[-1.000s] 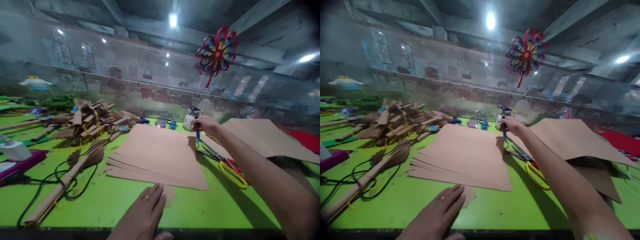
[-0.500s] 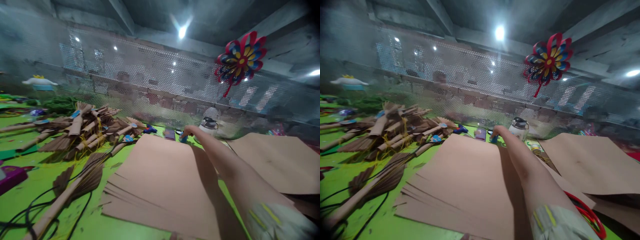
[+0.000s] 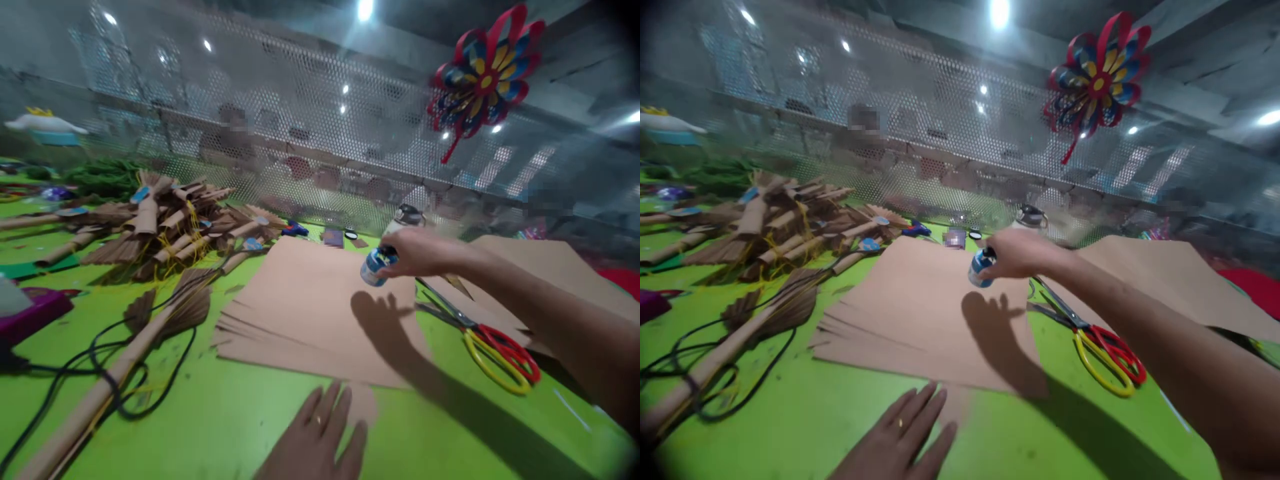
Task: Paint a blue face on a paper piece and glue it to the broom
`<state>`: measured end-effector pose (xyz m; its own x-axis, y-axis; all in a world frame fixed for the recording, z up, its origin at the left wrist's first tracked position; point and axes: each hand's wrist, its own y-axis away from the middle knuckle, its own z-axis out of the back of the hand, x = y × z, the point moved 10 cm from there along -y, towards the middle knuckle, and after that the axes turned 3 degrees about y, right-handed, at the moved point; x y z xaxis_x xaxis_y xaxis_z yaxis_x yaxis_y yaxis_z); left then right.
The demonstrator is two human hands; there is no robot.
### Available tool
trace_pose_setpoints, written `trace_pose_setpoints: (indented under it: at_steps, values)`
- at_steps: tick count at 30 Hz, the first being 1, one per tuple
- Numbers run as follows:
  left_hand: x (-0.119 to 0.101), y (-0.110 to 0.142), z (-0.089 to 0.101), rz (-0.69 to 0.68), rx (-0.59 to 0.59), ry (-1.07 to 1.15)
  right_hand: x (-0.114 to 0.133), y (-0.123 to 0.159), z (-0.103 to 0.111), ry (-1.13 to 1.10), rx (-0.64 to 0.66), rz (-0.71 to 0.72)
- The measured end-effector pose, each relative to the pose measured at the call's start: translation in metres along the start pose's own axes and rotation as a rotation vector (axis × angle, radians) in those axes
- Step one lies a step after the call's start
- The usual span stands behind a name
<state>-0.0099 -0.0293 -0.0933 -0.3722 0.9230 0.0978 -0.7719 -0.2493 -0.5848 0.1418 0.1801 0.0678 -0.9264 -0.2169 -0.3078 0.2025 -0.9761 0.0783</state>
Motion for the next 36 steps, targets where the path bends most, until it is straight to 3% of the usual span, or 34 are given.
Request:
trace_pose_setpoints:
  at_steps: [1,3,6,9,12,14,16,20,23,25,26,28,30,33,36]
  values:
    - [-0.003,-0.006,0.013,0.004,-0.002,0.011,0.016,0.021,-0.009,0.008,0.013,0.029]
    - [0.002,-0.016,0.019,0.137,0.139,0.067,0.045,0.050,-0.031,-0.001,0.055,0.071]
    - [-0.001,-0.023,0.027,0.220,0.212,0.124,0.071,0.067,-0.056,-0.073,0.067,0.095]
    - [-0.007,-0.025,0.024,0.220,0.241,0.127,0.067,0.068,-0.061,-0.139,0.040,0.071]
    - [-0.011,-0.025,0.019,0.244,0.244,0.088,0.049,0.082,-0.048,-0.200,-0.025,0.055]
    - [-0.016,-0.025,0.017,0.253,0.236,0.080,0.036,0.102,-0.030,-0.273,-0.157,0.042]
    - [-0.023,-0.026,0.016,0.244,0.220,0.094,0.022,0.130,-0.007,-0.395,-0.374,0.020]
    - [-0.030,-0.025,0.016,0.222,0.207,0.103,0.002,0.195,0.015,-0.843,-0.799,0.025]
    - [-0.030,-0.027,0.019,0.211,0.186,0.122,-0.014,0.231,0.001,-1.154,-1.115,-0.065]
    - [-0.029,-0.028,0.021,0.214,0.177,0.138,-0.024,0.247,-0.028,-1.363,-1.305,-0.201]
    - [-0.028,-0.029,0.022,0.219,0.178,0.141,-0.026,0.249,-0.046,-1.466,-1.338,-0.276]
    - [-0.027,-0.029,0.023,0.229,0.174,0.141,-0.020,0.242,-0.082,-1.620,-1.276,-0.374]
    - [-0.027,-0.029,0.023,0.231,0.157,0.140,-0.007,0.231,-0.107,-1.699,-1.145,-0.361]
    - [-0.028,-0.028,0.022,0.230,0.146,0.141,0.013,0.223,-0.136,-1.712,-0.946,-0.384]
    - [-0.028,-0.026,0.020,0.233,0.152,0.133,0.020,0.227,-0.158,-1.663,-0.803,-0.550]
